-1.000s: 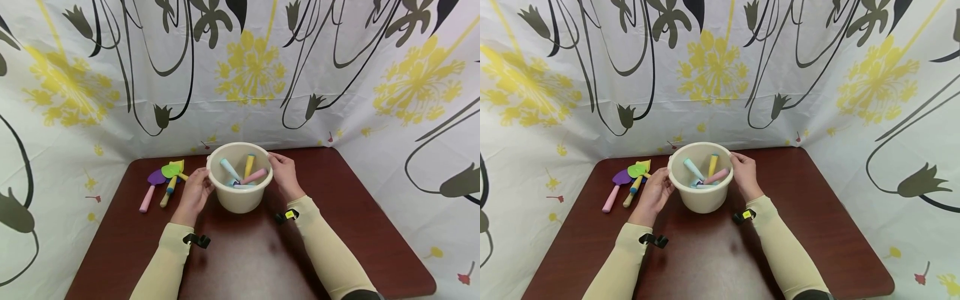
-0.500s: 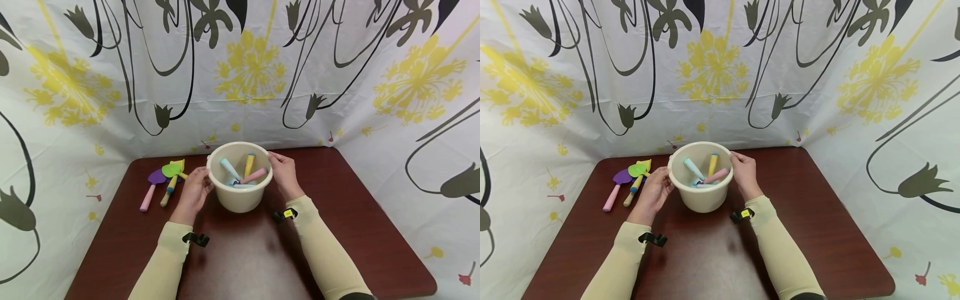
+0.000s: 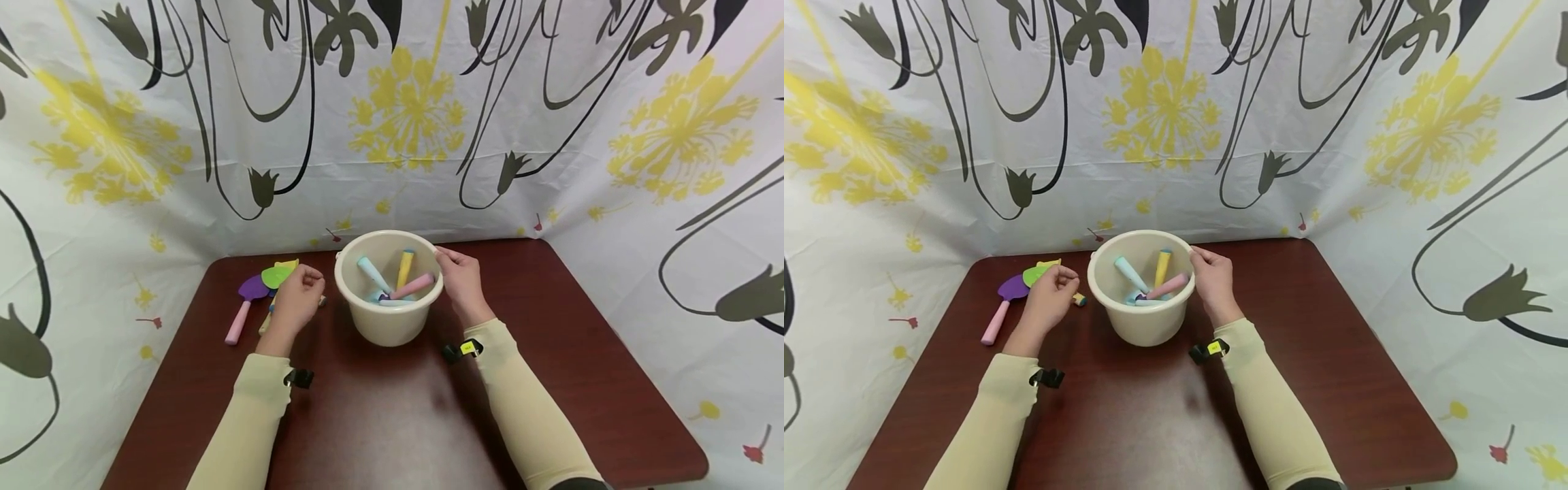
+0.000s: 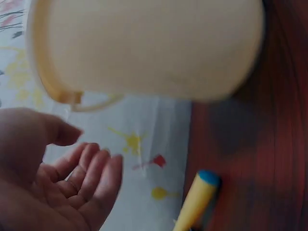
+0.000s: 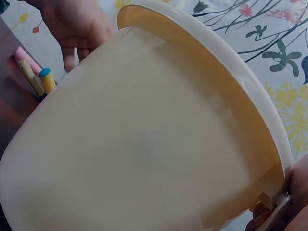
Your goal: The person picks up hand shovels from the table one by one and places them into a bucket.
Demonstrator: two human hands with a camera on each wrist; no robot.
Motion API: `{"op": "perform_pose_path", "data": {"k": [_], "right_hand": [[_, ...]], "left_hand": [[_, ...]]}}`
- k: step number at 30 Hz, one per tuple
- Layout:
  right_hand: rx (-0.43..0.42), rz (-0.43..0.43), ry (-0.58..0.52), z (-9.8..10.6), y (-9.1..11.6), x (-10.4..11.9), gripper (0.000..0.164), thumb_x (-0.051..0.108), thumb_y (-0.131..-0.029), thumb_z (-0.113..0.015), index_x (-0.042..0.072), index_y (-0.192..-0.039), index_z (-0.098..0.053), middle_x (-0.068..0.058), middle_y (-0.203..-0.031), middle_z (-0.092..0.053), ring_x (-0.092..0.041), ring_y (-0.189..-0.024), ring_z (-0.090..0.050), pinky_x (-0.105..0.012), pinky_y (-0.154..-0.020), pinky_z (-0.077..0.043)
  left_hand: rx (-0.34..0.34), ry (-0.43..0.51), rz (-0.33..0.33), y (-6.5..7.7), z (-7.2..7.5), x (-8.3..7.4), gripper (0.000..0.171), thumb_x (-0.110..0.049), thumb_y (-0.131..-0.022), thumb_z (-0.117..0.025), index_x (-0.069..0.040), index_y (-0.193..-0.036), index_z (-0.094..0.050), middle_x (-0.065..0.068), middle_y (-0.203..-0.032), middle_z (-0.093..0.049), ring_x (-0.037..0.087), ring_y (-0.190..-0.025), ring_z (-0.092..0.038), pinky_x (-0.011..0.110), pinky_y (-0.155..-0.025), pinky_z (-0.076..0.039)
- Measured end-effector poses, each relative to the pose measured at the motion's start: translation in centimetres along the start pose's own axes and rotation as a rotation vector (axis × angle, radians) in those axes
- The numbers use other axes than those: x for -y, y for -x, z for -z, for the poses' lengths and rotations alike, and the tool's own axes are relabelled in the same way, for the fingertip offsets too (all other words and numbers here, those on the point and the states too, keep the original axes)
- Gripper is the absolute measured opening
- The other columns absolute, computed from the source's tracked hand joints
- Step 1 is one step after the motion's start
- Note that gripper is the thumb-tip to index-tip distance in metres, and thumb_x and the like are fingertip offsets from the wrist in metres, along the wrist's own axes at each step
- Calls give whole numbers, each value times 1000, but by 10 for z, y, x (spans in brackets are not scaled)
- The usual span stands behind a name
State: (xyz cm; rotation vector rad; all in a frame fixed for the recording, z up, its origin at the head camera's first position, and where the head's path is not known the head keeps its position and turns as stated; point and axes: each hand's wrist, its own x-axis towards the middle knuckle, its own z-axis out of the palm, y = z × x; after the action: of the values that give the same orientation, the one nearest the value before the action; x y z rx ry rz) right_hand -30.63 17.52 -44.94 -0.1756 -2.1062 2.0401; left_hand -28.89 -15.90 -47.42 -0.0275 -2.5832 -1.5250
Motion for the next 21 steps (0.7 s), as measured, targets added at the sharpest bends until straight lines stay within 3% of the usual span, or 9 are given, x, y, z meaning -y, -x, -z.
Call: {"op": "perform_pose_path", "data": {"k": [4,9,16,21], "right_hand": [[-4,0,-4,0,0,-1,35,21,-111,-65,2,-137,-77,-18,-140,-73,-27,-126,-71,-23,-87,-61],[-3,-2,1,-1,0,-2,34,21,-111,-65,2,-136,-77,-18,-139,-73,-28,-125,-72,-22,-84,-61],[-14,-9,2,-1,1,0,34,21,-110,-66,2,-136,-78,-18,-140,-73,-27,-125,-71,-23,-86,-61],[-10,-13,-7,1,2,-1,34,22,-111,-66,4,-136,-78,-17,-139,-74,-27,-124,-72,-23,-85,-61]], "left_hand": [[46,-285,-79,-13,3,11,26,-22,-107,-64,-6,-128,-65,14,-121,-69,35,-111,-67,55,-94,-58],[101,-511,-89,-25,-5,24,31,-21,-104,-71,-3,-129,-66,18,-124,-63,38,-111,-64,58,-99,-57],[142,-648,-92,-36,-17,37,47,-24,-101,-77,2,-138,-67,24,-132,-60,44,-121,-59,64,-104,-55],[216,-729,-92,-40,-20,42,56,-23,-101,-77,3,-147,-62,27,-143,-58,45,-129,-54,65,-108,-53]]}}
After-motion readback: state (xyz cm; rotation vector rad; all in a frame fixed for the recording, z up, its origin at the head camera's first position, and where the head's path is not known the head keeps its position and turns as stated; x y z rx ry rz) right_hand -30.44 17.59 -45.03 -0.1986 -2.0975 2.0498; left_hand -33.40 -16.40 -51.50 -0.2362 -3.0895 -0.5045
